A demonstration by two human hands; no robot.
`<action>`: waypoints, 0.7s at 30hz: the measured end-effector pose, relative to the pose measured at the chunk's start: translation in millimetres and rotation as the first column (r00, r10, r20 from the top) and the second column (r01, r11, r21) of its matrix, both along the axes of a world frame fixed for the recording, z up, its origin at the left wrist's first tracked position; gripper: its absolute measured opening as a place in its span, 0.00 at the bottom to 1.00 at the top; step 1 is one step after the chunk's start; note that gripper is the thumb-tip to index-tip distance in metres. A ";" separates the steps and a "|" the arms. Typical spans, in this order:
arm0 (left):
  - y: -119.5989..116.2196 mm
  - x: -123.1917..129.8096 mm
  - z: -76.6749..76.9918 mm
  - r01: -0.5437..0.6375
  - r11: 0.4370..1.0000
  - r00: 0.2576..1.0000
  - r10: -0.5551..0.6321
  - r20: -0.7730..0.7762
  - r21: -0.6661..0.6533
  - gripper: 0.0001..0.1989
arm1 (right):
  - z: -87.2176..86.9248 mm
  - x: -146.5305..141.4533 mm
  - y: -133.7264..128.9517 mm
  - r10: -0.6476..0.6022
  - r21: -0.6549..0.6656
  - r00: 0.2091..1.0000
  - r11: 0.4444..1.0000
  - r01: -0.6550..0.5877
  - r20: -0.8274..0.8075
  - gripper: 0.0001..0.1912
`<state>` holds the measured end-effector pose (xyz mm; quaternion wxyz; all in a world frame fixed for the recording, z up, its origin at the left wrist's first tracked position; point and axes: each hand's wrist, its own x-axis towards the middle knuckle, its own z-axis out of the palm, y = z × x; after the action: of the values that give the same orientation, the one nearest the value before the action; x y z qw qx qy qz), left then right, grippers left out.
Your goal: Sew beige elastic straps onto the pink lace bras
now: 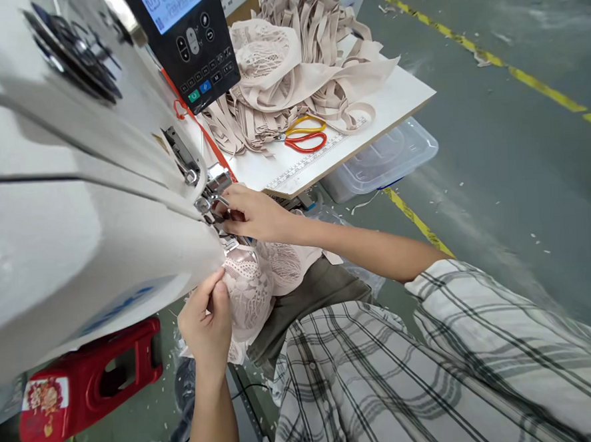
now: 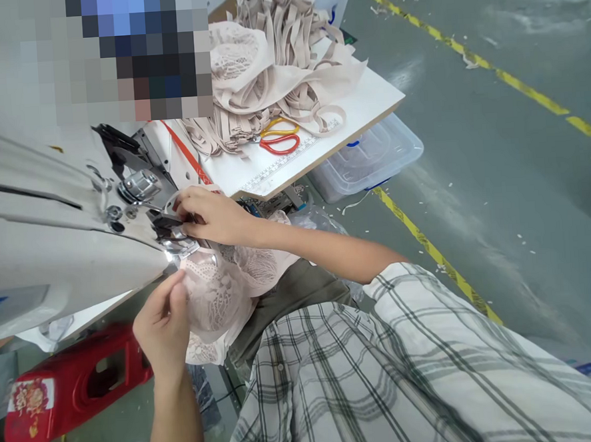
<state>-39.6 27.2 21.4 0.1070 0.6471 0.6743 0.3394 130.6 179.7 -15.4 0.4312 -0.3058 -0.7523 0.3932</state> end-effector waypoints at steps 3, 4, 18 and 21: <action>-0.6 -1.2 -0.4 -0.016 1.000 1.000 0.016 -0.016 0.001 0.10 | 0.5 -0.1 -0.3 -0.012 0.000 1.000 1.000 0.012 0.025 0.04; -0.7 -1.6 -0.4 -0.020 1.000 1.000 0.020 -0.019 0.001 0.11 | 0.4 -0.3 -0.3 -0.017 0.001 0.999 1.000 0.017 0.034 0.04; -3.8 -10.7 -4.9 -0.124 0.992 0.992 0.124 0.021 0.011 0.10 | 3.5 -1.6 -2.2 -0.019 -0.007 0.999 1.000 0.019 0.039 0.02; -4.1 -13.4 -6.7 -0.150 0.989 0.988 0.150 0.043 0.007 0.10 | 3.9 -1.8 -2.8 -0.024 -0.015 0.999 1.000 0.024 0.035 0.02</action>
<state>-53.0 23.1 14.7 0.0923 0.5877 0.7169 0.3635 128.8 176.9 -11.6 0.4205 -0.3248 -0.7528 0.3886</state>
